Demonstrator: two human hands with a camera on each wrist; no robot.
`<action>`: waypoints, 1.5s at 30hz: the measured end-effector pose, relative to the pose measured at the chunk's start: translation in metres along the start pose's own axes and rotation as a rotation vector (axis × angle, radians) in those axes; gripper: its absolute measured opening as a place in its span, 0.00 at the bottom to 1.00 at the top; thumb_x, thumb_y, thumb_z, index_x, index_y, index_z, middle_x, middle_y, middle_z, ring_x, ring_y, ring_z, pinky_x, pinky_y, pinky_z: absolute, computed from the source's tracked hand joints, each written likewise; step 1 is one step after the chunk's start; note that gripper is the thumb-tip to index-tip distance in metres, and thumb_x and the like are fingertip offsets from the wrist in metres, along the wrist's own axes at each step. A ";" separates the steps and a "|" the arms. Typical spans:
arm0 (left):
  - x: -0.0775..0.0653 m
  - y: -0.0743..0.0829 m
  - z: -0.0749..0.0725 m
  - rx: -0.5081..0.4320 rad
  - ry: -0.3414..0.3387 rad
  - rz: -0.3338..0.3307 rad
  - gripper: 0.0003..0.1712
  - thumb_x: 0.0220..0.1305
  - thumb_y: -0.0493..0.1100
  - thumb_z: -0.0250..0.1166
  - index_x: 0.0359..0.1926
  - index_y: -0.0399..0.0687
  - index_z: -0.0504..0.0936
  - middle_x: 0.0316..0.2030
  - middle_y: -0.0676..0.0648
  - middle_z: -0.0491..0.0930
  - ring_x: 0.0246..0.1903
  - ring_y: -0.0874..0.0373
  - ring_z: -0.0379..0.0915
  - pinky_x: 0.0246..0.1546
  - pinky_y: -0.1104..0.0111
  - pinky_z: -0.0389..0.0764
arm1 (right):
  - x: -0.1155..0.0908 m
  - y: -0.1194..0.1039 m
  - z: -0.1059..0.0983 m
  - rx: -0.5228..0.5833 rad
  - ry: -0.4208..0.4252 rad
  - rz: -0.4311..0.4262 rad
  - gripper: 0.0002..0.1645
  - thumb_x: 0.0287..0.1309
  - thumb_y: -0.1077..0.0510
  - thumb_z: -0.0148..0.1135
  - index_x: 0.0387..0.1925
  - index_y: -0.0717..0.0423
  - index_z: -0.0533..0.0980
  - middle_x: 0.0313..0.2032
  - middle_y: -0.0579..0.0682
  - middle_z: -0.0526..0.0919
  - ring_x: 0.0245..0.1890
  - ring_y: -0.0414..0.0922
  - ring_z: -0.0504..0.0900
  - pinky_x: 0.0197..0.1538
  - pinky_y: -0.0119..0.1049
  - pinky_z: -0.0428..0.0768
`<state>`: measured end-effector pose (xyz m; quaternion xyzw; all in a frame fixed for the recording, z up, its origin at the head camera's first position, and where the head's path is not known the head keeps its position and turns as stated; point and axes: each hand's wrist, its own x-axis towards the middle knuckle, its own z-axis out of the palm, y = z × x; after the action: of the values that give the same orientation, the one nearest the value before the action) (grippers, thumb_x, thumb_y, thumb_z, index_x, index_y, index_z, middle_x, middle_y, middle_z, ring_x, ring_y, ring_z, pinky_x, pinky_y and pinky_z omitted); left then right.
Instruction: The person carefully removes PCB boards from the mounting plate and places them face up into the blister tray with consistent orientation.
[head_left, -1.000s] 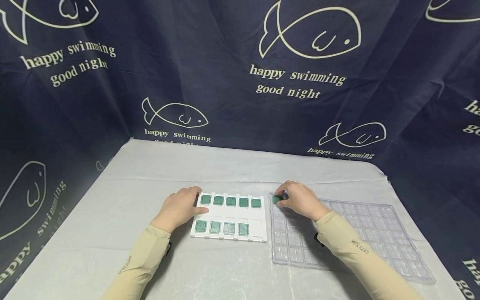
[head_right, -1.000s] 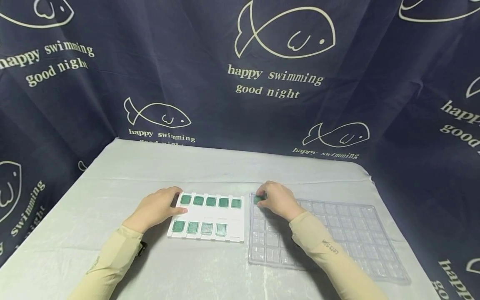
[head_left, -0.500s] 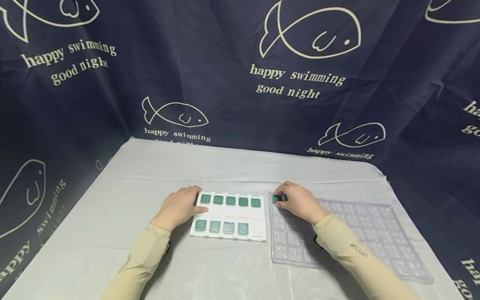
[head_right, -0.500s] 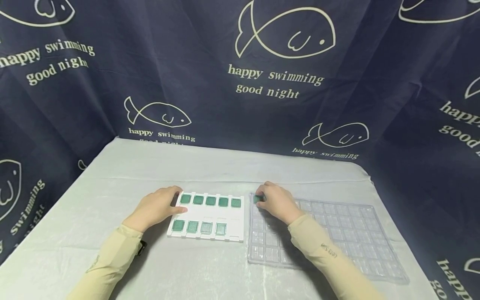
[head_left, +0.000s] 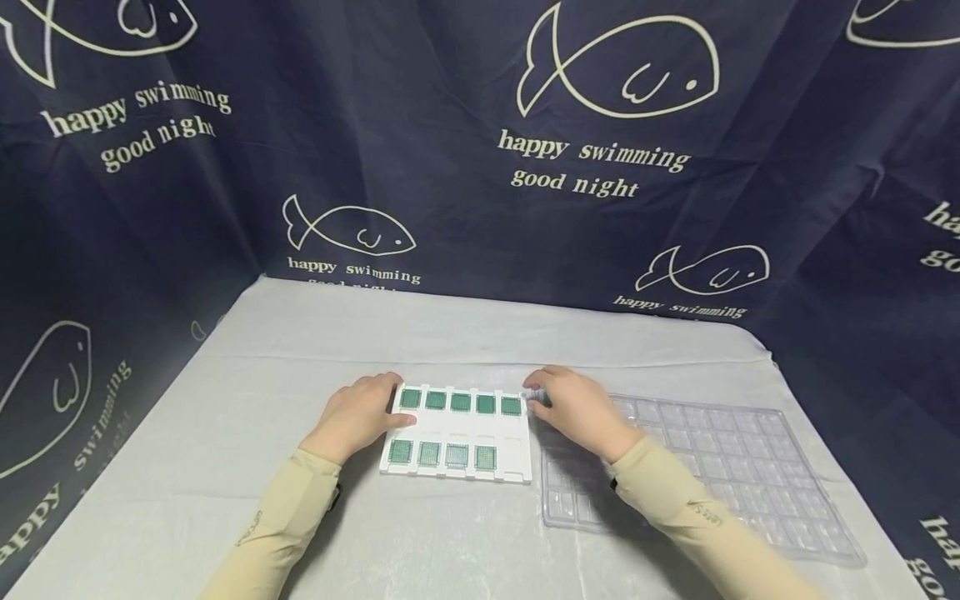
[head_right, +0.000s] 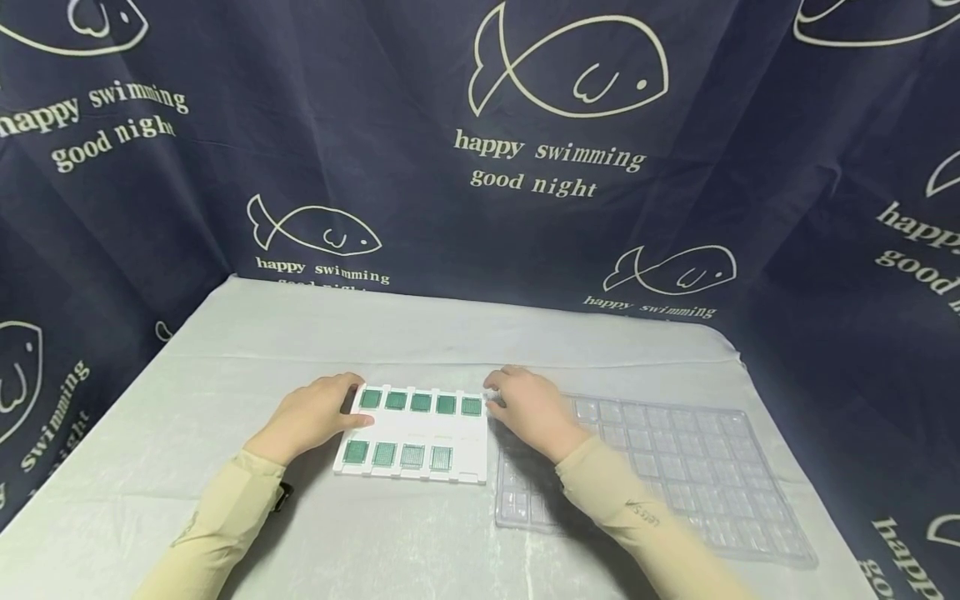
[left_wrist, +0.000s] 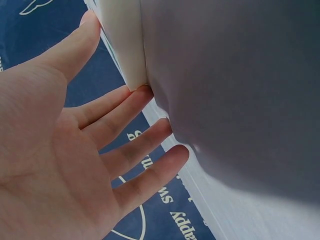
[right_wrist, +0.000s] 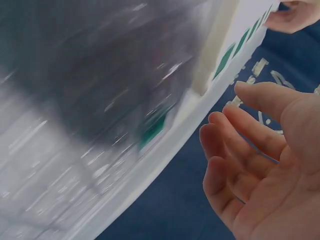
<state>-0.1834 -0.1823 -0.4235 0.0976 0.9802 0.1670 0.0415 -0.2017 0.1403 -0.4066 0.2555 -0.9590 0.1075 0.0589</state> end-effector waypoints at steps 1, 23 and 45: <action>0.000 0.000 0.000 -0.001 0.000 0.000 0.37 0.58 0.58 0.74 0.61 0.42 0.77 0.51 0.44 0.84 0.50 0.47 0.80 0.48 0.48 0.81 | 0.001 -0.004 0.000 -0.002 -0.008 -0.006 0.16 0.59 0.54 0.73 0.48 0.52 0.84 0.45 0.48 0.88 0.44 0.48 0.88 0.47 0.46 0.86; 0.001 0.004 -0.001 -0.003 0.005 0.006 0.37 0.59 0.57 0.74 0.62 0.42 0.77 0.53 0.43 0.84 0.52 0.45 0.80 0.49 0.48 0.81 | 0.009 -0.027 0.016 -0.081 -0.002 -0.026 0.17 0.53 0.54 0.78 0.44 0.56 0.84 0.38 0.49 0.87 0.40 0.48 0.87 0.44 0.45 0.85; -0.002 0.002 0.001 0.031 0.012 0.000 0.36 0.59 0.58 0.74 0.61 0.42 0.77 0.53 0.43 0.84 0.51 0.45 0.81 0.48 0.49 0.80 | 0.010 -0.023 0.022 -0.089 0.068 -0.100 0.17 0.48 0.55 0.78 0.40 0.56 0.84 0.35 0.46 0.85 0.29 0.44 0.84 0.38 0.43 0.83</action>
<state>-0.1813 -0.1806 -0.4234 0.0974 0.9829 0.1524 0.0339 -0.1998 0.1109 -0.4226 0.2964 -0.9463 0.0705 0.1078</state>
